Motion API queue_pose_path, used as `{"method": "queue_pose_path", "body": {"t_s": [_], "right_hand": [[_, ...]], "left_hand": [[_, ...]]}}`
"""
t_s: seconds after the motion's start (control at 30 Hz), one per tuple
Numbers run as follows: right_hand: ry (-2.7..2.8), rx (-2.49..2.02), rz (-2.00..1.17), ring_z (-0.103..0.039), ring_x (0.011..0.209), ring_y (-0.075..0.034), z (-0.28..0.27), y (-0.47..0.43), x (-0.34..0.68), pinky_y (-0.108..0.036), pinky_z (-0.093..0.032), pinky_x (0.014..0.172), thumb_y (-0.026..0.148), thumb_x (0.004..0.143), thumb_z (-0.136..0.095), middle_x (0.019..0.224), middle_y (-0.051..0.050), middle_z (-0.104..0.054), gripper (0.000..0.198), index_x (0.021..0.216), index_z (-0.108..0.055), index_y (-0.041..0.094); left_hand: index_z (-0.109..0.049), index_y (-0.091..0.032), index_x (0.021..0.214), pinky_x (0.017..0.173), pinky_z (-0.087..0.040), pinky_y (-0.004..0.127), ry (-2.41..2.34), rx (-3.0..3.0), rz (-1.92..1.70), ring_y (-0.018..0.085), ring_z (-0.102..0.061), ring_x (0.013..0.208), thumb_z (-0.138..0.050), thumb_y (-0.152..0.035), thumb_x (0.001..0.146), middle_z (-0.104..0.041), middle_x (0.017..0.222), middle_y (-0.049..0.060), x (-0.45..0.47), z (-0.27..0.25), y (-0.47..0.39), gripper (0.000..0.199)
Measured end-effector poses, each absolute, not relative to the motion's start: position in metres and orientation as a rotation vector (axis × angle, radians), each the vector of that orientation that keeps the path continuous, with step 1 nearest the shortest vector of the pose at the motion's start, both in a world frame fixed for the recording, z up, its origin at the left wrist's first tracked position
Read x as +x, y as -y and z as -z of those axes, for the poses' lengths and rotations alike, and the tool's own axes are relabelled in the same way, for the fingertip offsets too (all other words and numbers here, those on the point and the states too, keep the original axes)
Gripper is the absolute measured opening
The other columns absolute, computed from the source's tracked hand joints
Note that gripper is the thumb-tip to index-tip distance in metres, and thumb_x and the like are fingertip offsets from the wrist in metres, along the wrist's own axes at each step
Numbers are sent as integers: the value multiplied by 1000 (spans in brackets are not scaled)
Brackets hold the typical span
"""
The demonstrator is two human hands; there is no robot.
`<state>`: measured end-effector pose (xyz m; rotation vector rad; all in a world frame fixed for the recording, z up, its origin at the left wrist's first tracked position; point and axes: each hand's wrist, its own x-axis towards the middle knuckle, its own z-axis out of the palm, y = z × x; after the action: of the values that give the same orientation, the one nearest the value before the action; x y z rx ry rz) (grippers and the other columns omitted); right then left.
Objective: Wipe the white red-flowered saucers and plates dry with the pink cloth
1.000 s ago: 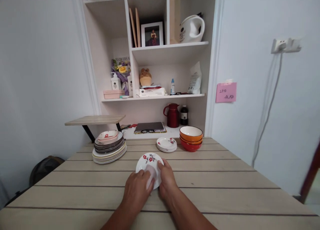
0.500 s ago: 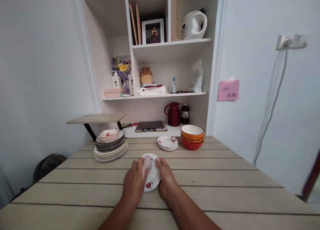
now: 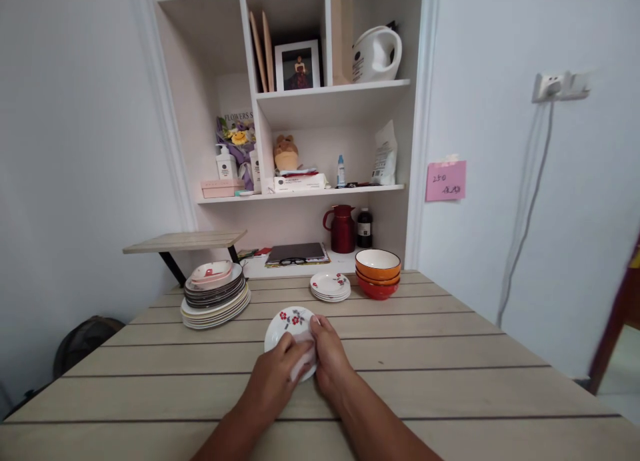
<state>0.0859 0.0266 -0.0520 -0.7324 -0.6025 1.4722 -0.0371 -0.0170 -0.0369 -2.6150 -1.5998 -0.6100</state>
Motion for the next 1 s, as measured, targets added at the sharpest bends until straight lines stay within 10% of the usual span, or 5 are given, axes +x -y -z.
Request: {"method": "queue_pose_path", "body": {"t_s": [1.0], "right_hand": [[774,-761,-1484,-64,64,-18,41,-12,83,-28,-48,58,37,70,-74,71,1,-70,29,92,-62,22]], "left_hand": [[-46,-38,137,71,-47,26,1914,-2259,573,18,-65,89,-43,-22,95,-58,116,5,-38,35,11,44]]}}
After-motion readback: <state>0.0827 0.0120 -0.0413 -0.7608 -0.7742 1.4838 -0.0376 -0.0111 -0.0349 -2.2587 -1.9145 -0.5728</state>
